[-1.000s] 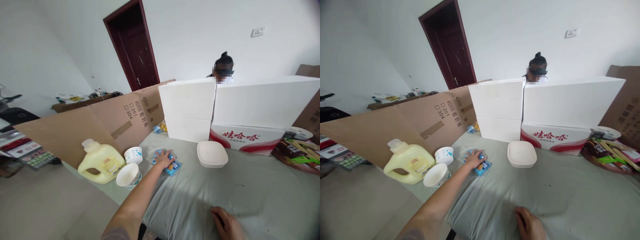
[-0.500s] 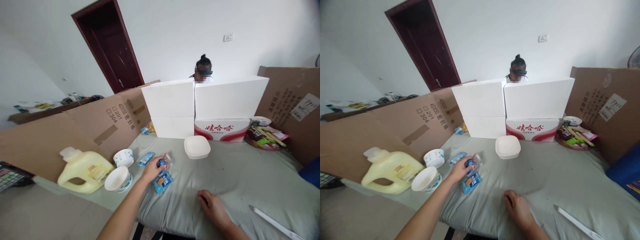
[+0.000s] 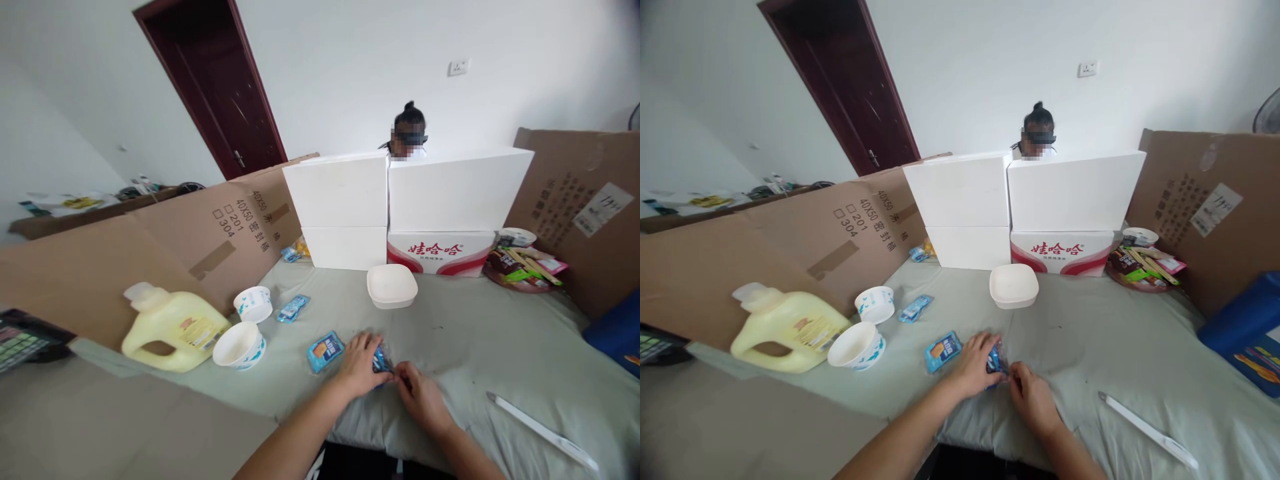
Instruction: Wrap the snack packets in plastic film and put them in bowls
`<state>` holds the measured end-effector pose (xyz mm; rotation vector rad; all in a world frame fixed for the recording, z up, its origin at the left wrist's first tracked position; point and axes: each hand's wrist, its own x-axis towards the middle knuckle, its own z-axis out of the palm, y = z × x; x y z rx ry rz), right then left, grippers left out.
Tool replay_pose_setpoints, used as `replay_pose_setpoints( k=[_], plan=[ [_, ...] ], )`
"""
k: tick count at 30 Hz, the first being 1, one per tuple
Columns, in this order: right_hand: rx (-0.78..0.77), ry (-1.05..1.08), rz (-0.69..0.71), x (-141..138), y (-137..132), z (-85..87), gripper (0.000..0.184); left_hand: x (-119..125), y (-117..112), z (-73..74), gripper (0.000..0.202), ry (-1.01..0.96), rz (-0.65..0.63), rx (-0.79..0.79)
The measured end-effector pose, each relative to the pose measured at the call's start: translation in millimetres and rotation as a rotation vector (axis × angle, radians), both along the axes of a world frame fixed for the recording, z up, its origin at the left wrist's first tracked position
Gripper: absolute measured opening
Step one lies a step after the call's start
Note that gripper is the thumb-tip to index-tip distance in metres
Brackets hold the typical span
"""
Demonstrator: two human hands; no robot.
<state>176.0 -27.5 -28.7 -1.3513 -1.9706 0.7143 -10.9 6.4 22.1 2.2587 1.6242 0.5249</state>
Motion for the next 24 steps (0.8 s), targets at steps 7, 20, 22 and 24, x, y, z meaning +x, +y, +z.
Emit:
replay_pose_setpoints(
  k=[7, 20, 22, 24],
  plan=[
    [-0.022, -0.01, 0.058, 8.9, 1.1, -4.9, 0.028, -57.9, -9.9, -3.0, 0.071, 0.011, 0.206, 0.326],
    [0.215, 0.138, -0.001, -3.0, -15.4, 16.3, 0.032, -173.4, -60.4, 27.2, 0.016, 0.119, 0.699, 0.588],
    [0.372, 0.114, 0.018, -10.3, -26.0, 35.3, 0.049, -125.4, -63.4, 33.4, 0.016, 0.052, 0.35, 0.651],
    [0.466, 0.043, 0.053, -13.4, -32.1, 50.0, 0.058, -71.5, -67.1, 40.0, 0.019, 0.016, 0.065, 0.554]
  ],
)
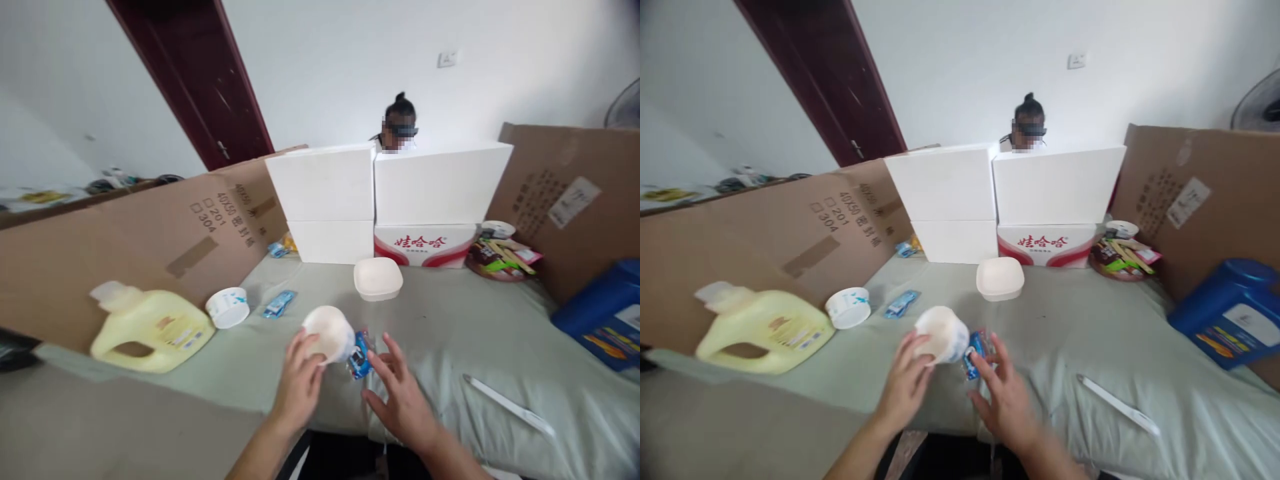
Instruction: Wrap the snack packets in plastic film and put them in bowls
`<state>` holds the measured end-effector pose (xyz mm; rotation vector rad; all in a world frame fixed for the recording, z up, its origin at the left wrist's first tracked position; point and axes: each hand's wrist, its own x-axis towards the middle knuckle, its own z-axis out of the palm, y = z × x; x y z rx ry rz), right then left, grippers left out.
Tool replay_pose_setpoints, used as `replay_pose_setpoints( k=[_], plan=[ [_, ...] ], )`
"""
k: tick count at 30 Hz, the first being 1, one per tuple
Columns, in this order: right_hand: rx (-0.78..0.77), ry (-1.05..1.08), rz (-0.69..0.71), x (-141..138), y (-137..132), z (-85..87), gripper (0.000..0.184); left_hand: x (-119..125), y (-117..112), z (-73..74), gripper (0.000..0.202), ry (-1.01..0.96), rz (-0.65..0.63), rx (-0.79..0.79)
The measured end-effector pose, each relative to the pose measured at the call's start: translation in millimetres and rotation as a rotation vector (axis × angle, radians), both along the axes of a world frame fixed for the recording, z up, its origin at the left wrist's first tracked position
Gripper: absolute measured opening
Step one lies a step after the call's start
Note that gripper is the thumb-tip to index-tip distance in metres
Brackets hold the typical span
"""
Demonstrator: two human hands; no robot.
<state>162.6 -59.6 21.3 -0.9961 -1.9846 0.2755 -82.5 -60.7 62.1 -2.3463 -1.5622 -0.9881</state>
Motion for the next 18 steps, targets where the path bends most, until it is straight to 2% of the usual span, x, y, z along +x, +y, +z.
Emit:
replay_pose_setpoints(
  k=[1, 3, 5, 6, 8, 11, 13, 15, 18],
  plan=[
    [0.016, -0.04, -0.009, 1.8, -1.0, 4.3, 0.056, 25.1, -1.5, 2.3, 0.023, 0.012, -0.1, -0.037],
    [0.006, -0.103, -0.061, 14.2, 1.4, 6.7, 0.039, 65.2, -2.4, 2.7, 0.026, 0.02, -0.235, -0.076],
    [-0.022, -0.143, -0.14, 37.8, 9.2, 4.2, 0.022, 88.2, 0.8, -3.8, 0.027, -0.01, -0.269, -0.065],
    [-0.029, -0.151, -0.197, 52.6, 15.2, 2.9, 0.019, 93.6, 3.6, -9.5, 0.03, -0.032, -0.253, -0.057],
    [-0.04, -0.155, -0.347, 84.8, 31.1, 2.8, 0.018, 95.6, 10.0, -24.9, 0.043, -0.06, -0.185, -0.072],
    [-0.055, -0.195, -0.549, 127.9, 64.7, 9.5, 0.018, 88.6, 17.0, -52.2, 0.056, -0.03, -0.085, -0.188],
    [-0.137, -0.256, -0.658, 147.4, 91.1, 15.1, 0.019, 83.5, 18.6, -68.0, 0.066, 0.003, -0.045, -0.261],
    [-0.189, -0.273, -0.697, 158.5, 116.3, 18.4, 0.019, 79.5, 18.9, -78.5, 0.073, 0.021, -0.037, -0.298],
    [-0.224, -0.266, -0.687, 163.3, 141.0, 17.6, 0.021, 74.7, 20.0, -84.5, 0.07, 0.013, -0.062, -0.304]
  ],
)
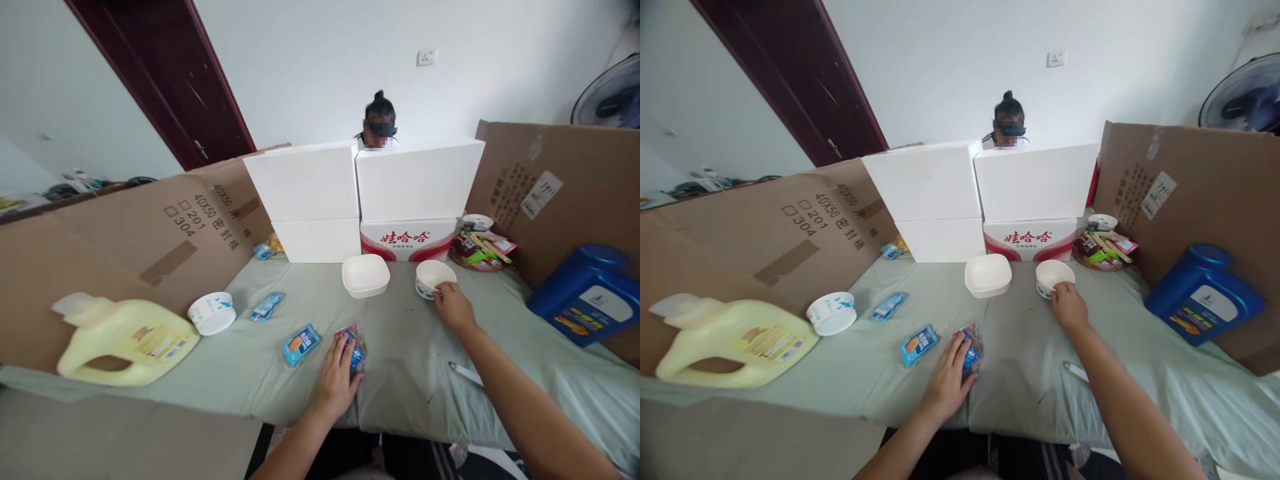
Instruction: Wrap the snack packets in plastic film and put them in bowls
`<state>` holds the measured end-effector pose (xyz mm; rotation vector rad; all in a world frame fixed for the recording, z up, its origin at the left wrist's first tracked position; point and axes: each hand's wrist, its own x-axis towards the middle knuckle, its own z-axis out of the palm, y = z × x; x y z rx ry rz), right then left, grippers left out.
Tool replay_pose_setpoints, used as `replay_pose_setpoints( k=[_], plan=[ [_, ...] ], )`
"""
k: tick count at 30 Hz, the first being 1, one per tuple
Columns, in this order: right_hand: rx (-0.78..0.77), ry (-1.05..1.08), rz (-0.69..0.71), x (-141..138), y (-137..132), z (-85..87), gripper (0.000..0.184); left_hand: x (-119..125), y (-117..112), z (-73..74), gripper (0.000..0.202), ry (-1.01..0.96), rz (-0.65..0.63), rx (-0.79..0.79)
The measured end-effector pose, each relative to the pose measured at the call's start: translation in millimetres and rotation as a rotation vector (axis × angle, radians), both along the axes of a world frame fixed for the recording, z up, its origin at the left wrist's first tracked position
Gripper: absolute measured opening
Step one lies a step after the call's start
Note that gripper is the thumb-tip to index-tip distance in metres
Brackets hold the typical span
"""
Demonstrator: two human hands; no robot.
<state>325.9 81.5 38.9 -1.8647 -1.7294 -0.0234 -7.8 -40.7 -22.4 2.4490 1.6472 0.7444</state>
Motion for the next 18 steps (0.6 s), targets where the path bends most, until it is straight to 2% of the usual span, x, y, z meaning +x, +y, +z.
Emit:
replay_pose_setpoints(
  k=[2, 5, 7, 10, 11, 14, 16, 18],
  plan=[
    [-0.001, 0.009, 0.005, -2.4, 2.2, -3.5, 0.031, -3.1, 2.5, 0.2, 0.064, -0.028, 0.003, 0.012],
    [0.04, 0.08, 0.031, -14.1, -17.0, -12.6, 0.041, -6.8, 9.0, 2.9, 0.053, -0.095, 0.025, 0.041],
    [0.019, 0.212, 0.152, -28.5, -40.1, -21.8, 0.038, -7.9, 14.6, 6.1, 0.046, -0.181, 0.029, 0.054],
    [-0.106, 0.369, 0.369, -60.6, -75.9, -38.0, 0.031, -6.2, 22.7, 13.4, 0.041, -0.409, 0.065, 0.041],
    [-0.149, 0.422, 0.404, -72.9, -85.5, -42.9, 0.032, -4.6, 24.7, 16.3, 0.039, -0.505, 0.094, 0.014],
    [-0.245, 0.754, 0.426, -107.8, -103.7, -53.1, 0.048, 3.1, 25.7, 23.9, 0.033, -0.819, 0.181, -0.133],
    [-0.234, 0.951, 0.422, -124.7, -109.2, -55.8, 0.058, 9.5, 22.1, 25.1, 0.034, -1.026, 0.196, -0.264],
    [-0.208, 1.02, 0.417, -134.1, -113.3, -56.0, 0.055, 15.7, 16.2, 22.2, 0.039, -1.171, 0.192, -0.418]
  ],
)
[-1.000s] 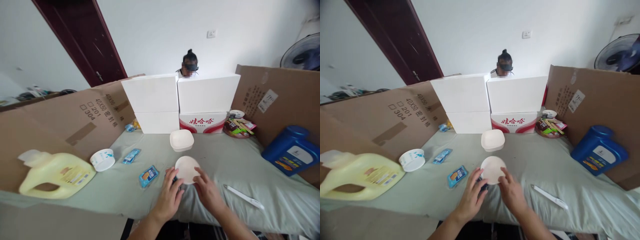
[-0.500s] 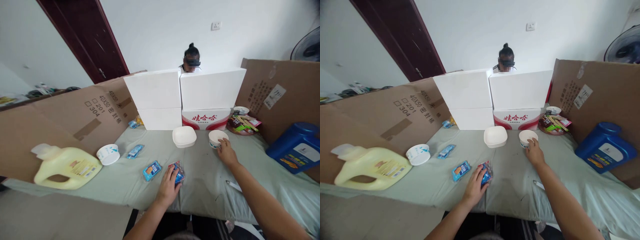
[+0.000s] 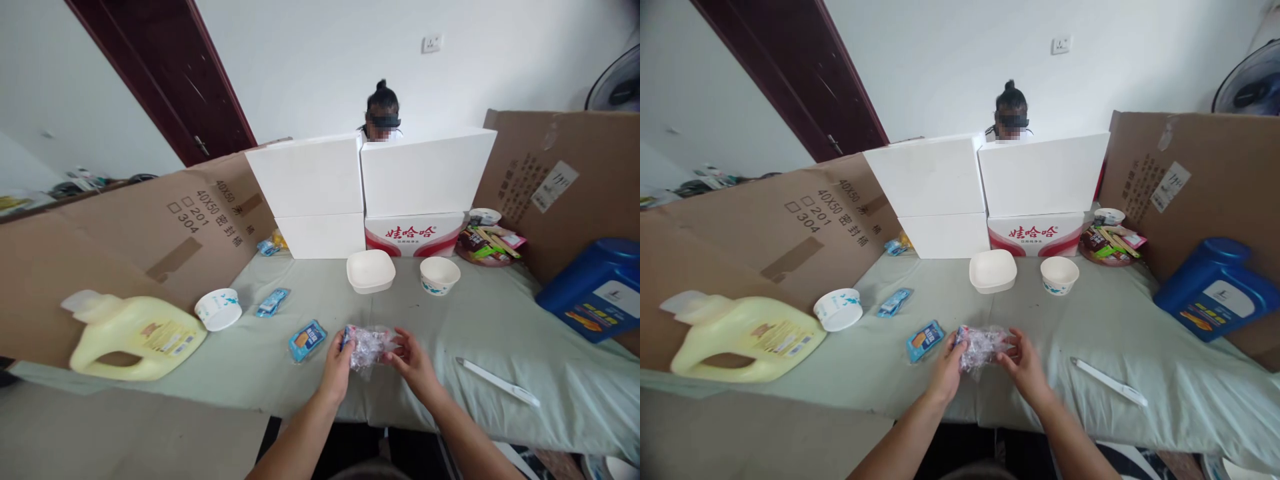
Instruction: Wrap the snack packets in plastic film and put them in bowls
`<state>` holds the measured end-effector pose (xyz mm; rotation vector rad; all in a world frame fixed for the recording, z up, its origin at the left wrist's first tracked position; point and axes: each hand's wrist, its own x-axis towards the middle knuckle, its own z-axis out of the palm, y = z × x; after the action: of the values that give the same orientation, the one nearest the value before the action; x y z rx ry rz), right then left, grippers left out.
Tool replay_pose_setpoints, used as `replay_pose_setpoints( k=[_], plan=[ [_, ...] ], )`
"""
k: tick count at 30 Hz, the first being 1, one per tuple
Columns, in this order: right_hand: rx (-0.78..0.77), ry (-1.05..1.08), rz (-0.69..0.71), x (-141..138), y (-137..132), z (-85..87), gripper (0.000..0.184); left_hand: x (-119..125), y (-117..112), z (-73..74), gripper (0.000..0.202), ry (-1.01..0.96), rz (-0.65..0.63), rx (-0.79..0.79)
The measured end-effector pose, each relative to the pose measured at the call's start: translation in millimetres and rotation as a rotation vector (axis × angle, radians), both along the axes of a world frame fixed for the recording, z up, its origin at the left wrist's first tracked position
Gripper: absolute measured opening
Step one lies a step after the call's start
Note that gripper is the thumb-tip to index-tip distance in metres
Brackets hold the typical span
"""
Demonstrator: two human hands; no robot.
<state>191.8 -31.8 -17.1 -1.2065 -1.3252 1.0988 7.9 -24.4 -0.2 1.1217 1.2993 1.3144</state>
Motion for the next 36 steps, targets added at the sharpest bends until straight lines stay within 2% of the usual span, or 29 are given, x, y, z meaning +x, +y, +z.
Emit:
replay_pose_setpoints(
  k=[2, 4, 8, 11, 14, 17, 20, 23, 26, 29, 32, 34, 36],
  plan=[
    [0.027, -0.088, -0.034, -1.9, -4.5, 1.3, 0.041, 5.3, -5.9, -6.2, 0.04, -0.02, -0.041, -0.076],
    [0.094, -0.265, -0.077, 1.5, -9.4, 2.4, 0.029, 9.6, -10.2, -13.5, 0.037, 0.139, -0.042, -0.046],
    [0.28, -0.607, -0.152, 9.7, -18.6, 0.2, 0.026, 16.8, -14.7, -24.7, 0.048, 0.681, 0.026, 0.25],
    [0.338, -0.79, -0.155, 6.4, -25.2, -4.9, 0.025, 20.6, -18.7, -27.1, 0.049, 0.932, 0.066, 0.483],
    [0.362, -0.819, -0.092, -2.0, -31.3, -6.0, 0.029, 21.9, -23.5, -24.1, 0.037, 1.053, -0.049, 0.676],
    [0.382, -0.781, 0.005, 0.4, -35.3, 0.9, 0.03, 20.7, -26.7, -18.7, 0.038, 1.108, -0.213, 0.748],
    [0.373, -0.784, -0.01, 29.0, -37.9, 10.3, 0.025, 17.0, -29.5, -15.8, 0.04, 1.098, -0.249, 0.73],
    [0.328, -0.941, -0.22, 81.7, -43.0, 12.9, 0.025, 12.6, -33.2, -16.1, 0.039, 1.061, -0.251, 0.739],
    [0.118, -1.205, -0.381, 134.4, -50.4, 7.2, 0.025, 10.5, -36.0, -16.0, 0.036, 1.03, -0.271, 0.719],
    [-0.033, -1.293, -0.377, 156.8, -54.7, 3.5, 0.023, 11.2, -35.9, -15.0, 0.043, 1.011, -0.304, 0.699],
    [0.082, -1.143, -0.258, 133.8, -52.8, 11.6, 0.028, 12.7, -34.4, -15.2, 0.037, 1.006, -0.283, 0.689],
    [0.182, -1.007, -0.136, 98.9, -48.6, 22.5, 0.031, 13.2, -33.9, -15.6, 0.032, 1.002, -0.261, 0.687],
    [0.243, -0.968, 0.003, 59.4, -42.4, 33.5, 0.031, 13.2, -34.3, -15.4, 0.026, 0.99, -0.25, 0.691]
  ],
)
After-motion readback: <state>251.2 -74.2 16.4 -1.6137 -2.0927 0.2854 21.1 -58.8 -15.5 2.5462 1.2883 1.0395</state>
